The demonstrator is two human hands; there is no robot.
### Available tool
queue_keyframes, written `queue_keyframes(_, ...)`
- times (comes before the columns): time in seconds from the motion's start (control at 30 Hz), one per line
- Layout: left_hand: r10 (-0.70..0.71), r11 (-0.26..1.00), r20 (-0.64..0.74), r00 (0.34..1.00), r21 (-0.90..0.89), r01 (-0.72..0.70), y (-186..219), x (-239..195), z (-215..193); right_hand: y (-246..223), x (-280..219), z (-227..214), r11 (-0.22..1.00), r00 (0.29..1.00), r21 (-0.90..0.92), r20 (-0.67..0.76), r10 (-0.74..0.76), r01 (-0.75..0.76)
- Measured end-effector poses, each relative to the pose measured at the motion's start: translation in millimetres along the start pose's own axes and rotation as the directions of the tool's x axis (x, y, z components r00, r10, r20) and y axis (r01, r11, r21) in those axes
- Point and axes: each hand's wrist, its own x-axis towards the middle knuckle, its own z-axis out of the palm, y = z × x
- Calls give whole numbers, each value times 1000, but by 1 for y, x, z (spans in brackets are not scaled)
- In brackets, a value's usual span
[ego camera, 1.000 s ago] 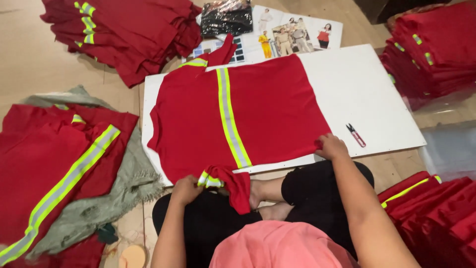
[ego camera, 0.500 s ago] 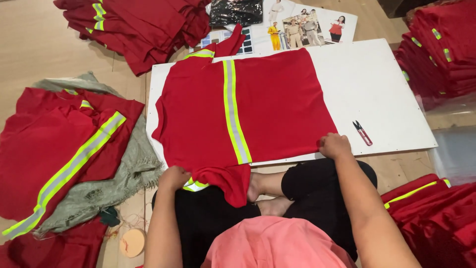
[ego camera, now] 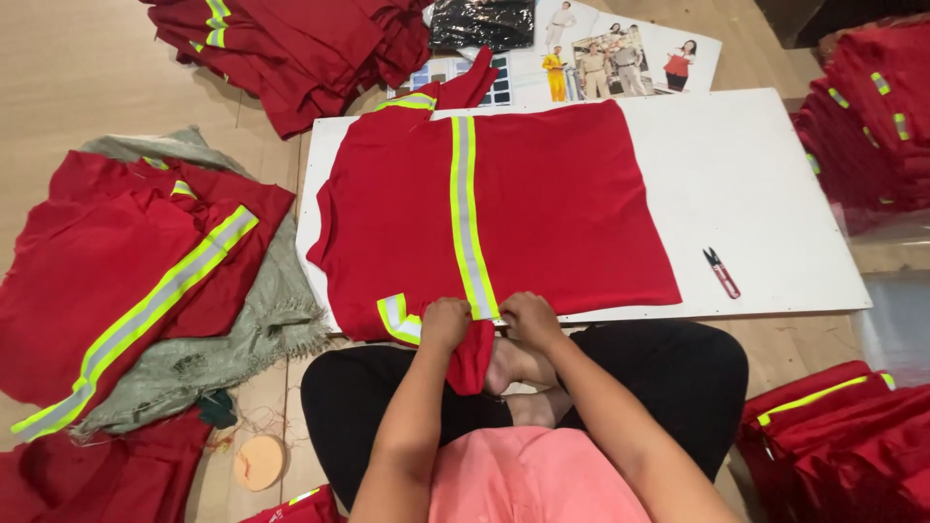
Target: Folding a red uniform shirt with yellow reflective stripes on a flat white board.
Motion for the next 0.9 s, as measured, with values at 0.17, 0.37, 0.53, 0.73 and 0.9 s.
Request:
queue_keyframes(0.17, -95, 990, 20, 995, -99, 97, -15, 0, 8, -7, 12, -21, 973, 971, 107, 142, 191, -207)
queue_keyframes(0.37, -197, 979, 60, 979, -36, 199, -17, 13, 26, -10, 26, -23, 975, 962, 45, 178, 207, -218)
queue_keyframes(0.53, -223, 970, 149, 963, -62, 234, -2, 13, -4, -25, 19, -16, 955, 971, -254, -139, -193, 154)
queue_keyframes(0.73, -230, 966, 162, 960, -80, 245, -1, 12, -5, -27, 21, 16, 953, 951, -177, -147, -271, 244)
queue_keyframes(0.9, -231, 961, 173, 957, -114, 253, 3, 7, -21, -24, 27, 21, 994, 993, -26, -47, -109, 108)
